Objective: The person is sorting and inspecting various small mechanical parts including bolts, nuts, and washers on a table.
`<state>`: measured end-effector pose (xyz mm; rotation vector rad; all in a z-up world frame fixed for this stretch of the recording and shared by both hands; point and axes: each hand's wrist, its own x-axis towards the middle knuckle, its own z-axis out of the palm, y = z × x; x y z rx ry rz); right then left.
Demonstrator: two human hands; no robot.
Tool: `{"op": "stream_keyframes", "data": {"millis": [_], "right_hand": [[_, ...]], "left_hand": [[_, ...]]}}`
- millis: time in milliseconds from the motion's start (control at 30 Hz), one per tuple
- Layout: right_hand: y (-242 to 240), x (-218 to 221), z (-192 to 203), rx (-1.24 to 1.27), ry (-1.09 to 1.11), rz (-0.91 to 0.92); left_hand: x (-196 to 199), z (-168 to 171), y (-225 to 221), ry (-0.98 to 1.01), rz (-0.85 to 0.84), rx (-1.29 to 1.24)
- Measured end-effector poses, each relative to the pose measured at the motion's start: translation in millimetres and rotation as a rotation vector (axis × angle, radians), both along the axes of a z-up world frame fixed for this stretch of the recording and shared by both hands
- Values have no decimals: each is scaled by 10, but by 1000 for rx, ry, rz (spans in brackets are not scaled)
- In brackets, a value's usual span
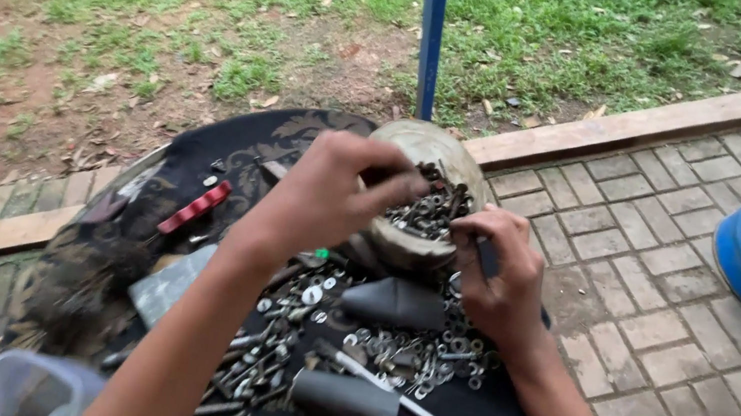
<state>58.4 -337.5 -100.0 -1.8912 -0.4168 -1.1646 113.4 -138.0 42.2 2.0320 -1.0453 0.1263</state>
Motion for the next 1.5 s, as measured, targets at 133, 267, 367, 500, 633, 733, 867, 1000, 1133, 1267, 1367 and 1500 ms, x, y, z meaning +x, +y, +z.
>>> {"op": "stream_keyframes", "data": {"millis": [133,267,367,500,633,733,867,1000,1133,1267,1367,1500], "right_hand": [[27,-36,62,-34,-45,6],[132,-104,153,-63,-182,11],[471,-238,445,-13,-223,80],[1101,-577,1189,92,-16,508],[1328,-510,1473,97,25,734],[1310,-457,1399,15,157,812],[1144,-354,1166,87,411,785],[1150,-389,1076,220,599,899],[1188,-498,1044,227,613,928],[1251,-594,1057,174,563,951],[1291,-617,1057,77,466,850],[1347,-652,1064,53,425,823]], "left_hand": [[-551,-196,367,316,-96,-344],[-1089,-463,678,567,-126,-736],[-1219,-638,892,639,-181,-939],[-1168,-705,1101,559,-250,-1046],[-1218,-617,1192,400,-199,-1055],[-1292,-471,1332,163,-186,-894],[-1325,-366,1306,-195,87,-610],[-1299,-400,1270,-395,51,-571],[-1256,-430,1316,-504,93,-502],[-1309,-398,1295,-583,105,-456],[-1308,-403,1289,-633,132,-436],[-1302,-423,1301,-664,158,-429]]}}
